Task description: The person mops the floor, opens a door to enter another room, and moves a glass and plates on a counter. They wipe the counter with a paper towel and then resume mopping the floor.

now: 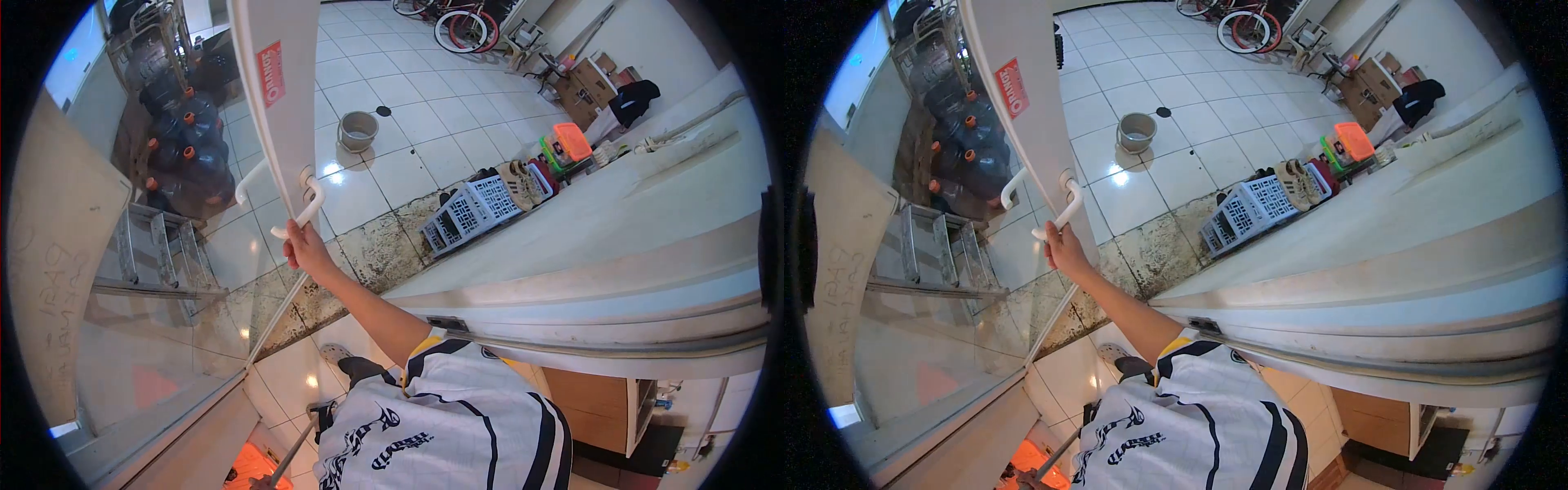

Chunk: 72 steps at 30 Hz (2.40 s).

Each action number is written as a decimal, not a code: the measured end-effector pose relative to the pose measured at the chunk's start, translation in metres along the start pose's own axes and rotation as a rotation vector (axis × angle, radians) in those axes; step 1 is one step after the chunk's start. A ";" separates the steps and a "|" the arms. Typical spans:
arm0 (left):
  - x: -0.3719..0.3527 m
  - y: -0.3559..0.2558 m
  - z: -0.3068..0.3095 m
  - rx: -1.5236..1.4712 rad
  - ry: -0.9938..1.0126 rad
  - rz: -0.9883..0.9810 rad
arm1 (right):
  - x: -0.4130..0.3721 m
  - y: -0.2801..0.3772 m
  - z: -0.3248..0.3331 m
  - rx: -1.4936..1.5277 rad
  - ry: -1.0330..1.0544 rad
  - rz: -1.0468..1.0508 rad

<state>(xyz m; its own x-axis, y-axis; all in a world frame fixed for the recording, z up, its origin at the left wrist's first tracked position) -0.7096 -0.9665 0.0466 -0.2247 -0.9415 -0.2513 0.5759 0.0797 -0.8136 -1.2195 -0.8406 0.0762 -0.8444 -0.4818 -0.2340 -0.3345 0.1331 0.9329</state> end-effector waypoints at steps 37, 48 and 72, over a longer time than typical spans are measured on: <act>0.017 0.036 -0.066 0.194 0.296 0.019 | -0.201 0.088 -0.222 -0.199 1.092 0.547; 0.036 0.029 -0.084 0.220 0.340 -0.006 | -0.001 0.080 -0.075 -1.300 -0.155 0.537; 0.056 0.025 -0.103 0.252 0.437 -0.067 | 0.027 0.079 -0.085 -1.414 -0.137 0.483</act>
<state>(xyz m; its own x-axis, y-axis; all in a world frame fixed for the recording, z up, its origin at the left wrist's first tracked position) -0.7884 -0.9835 -0.0421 -0.5444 -0.7127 -0.4424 0.7086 -0.1085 -0.6972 -1.2334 -0.9172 0.1668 -0.8108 -0.5436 0.2172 0.5824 -0.7113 0.3935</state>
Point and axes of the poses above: each hand's wrist, its own x-axis towards the middle knuckle, its own z-axis out of the back of the hand, y = z × x, the point moved 6 cm from there along x, towards the middle knuckle, and after that the axes turned 6 degrees about y, right-handed, at the moved point
